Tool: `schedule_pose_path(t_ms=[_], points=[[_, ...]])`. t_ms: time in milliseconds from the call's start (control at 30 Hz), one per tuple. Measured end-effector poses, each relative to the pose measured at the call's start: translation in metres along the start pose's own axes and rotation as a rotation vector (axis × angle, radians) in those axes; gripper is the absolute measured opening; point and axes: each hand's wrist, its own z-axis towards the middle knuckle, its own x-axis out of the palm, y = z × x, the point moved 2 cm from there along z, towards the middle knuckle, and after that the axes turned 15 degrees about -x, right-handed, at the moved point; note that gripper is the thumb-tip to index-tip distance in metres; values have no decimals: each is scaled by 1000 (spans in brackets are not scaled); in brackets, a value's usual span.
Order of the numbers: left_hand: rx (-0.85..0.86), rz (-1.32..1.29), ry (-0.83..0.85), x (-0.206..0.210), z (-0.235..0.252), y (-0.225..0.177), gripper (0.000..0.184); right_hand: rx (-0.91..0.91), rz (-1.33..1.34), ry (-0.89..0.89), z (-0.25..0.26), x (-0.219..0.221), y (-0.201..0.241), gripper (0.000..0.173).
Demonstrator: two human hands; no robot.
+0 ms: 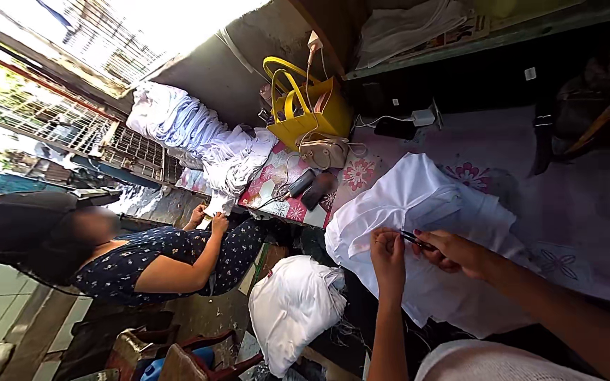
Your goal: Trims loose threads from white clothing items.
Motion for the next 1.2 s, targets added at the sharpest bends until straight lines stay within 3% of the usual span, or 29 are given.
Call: schedule_pose_path(t_ms=[367,533,600,667,733,900,967,1100,1200], points=[[45,36,-28,0,-1,9,8,-116,-126,-98,8,1,1,38],[122,224,-108,-8,-17,4,8,-150,-182,-151,0,-2,2,37],[234,374,-120,-9,-25,-6,21,-209,-234,-185,-5,-3,6,41],[281,487,-36,-2,-28,-8,30,-306,-369,-248,-6,-5,10,43],[282,521,95,8,-32,4,10,-388,-552,-305,-3,-10,8,38],[139,538,508,6,-64,1,7,-341,-685,-331,-4,-17,8,38],[131,433,377,-3,-68,-15,10,-307,-654,-281,-2,-12,6,37],[185,400,-106,-3,-32,-11,20,-298,-687,-265,12,3,-5,30],[227,471,-166,-2,-16,12,6,-304,-671,-300,13,0,-10,24]])
